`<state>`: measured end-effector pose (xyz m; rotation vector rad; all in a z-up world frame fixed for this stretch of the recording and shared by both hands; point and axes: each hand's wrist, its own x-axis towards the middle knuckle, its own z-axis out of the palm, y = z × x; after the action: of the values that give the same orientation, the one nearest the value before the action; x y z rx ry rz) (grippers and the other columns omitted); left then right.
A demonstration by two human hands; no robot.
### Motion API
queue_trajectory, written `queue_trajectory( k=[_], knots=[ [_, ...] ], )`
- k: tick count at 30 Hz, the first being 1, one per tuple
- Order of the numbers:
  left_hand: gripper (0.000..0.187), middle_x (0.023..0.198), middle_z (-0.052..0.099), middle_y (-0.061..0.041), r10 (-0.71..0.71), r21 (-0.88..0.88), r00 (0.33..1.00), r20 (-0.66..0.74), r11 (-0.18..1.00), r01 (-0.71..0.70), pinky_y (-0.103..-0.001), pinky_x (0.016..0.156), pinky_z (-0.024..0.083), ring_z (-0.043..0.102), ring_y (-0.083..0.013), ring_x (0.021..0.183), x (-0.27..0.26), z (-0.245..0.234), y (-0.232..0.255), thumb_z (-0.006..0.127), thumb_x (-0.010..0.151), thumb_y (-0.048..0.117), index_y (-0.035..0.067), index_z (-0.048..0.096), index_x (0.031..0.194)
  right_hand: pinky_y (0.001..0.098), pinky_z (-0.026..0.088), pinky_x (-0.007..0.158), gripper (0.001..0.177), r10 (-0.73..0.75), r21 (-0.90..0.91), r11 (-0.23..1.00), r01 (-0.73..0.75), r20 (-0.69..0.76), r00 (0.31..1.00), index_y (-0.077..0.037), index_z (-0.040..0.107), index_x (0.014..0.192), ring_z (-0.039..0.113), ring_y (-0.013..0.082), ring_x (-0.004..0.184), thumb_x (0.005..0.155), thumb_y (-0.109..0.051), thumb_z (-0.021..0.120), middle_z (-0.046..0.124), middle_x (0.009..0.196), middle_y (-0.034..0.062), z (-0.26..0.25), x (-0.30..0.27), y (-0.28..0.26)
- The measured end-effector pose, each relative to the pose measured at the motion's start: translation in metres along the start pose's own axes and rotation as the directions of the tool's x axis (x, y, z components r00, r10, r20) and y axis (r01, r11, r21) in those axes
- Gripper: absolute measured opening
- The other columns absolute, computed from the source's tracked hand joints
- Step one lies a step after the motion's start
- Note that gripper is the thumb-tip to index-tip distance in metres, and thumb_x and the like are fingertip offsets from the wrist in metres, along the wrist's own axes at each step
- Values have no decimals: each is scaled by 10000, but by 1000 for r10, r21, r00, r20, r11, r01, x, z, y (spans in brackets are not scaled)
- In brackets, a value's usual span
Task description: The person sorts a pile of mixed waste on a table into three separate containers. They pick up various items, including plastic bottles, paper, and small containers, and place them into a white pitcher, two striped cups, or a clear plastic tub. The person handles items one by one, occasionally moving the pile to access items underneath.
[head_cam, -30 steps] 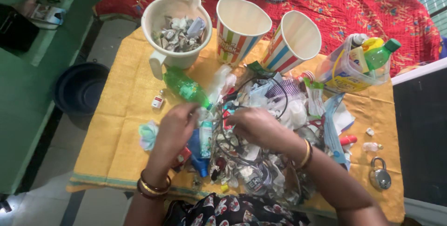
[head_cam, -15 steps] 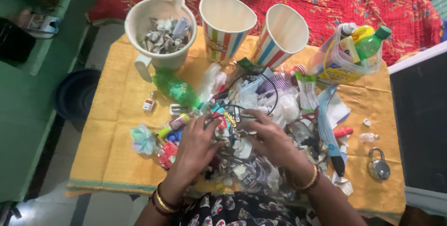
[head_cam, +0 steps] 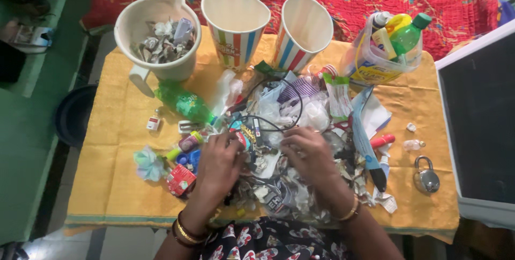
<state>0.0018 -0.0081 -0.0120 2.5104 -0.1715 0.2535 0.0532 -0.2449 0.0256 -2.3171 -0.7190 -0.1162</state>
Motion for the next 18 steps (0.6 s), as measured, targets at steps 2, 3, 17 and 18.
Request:
queue_trajectory(
  k=[2, 3, 17, 18],
  knots=[
    [178, 1133, 665, -136, 38, 0, 997, -63, 999, -38, -487, 929, 439, 584, -347, 1061, 0, -1, 0, 771, 813, 178, 55, 704, 922, 407, 507, 872, 104, -17, -57, 998, 21, 69, 997, -67, 752, 873, 651, 279, 979, 850, -163, 785, 719, 963, 65, 14, 8, -10],
    [169, 1113, 676, -119, 35, -27, 996, -81, 999, -37, -484, 939, 439, 589, -336, 1053, 1, -3, 1, 770, 812, 168, 58, 702, 920, 422, 502, 867, 154, -54, -91, 994, 59, 54, 997, -47, 746, 884, 633, 296, 977, 817, -177, 796, 697, 963, 89, 20, 10, -15],
    [117, 951, 765, -30, -398, -657, 915, -69, 708, 259, -305, 771, 510, 638, -156, 818, 4, -30, 10, 771, 871, 118, 35, 699, 914, 286, 500, 685, 90, 326, 409, 811, -418, 277, 904, -20, 732, 870, 633, 150, 767, 847, -89, 785, 691, 898, 57, -5, 0, 22],
    [111, 932, 755, -26, -411, -725, 911, -17, 633, 272, -288, 762, 508, 636, -135, 808, 4, -27, 8, 766, 876, 117, 42, 694, 913, 288, 506, 742, 87, 267, 552, 742, -379, 276, 924, -2, 720, 878, 637, 149, 828, 864, -71, 771, 688, 939, 76, -8, -4, 29]
  ],
)
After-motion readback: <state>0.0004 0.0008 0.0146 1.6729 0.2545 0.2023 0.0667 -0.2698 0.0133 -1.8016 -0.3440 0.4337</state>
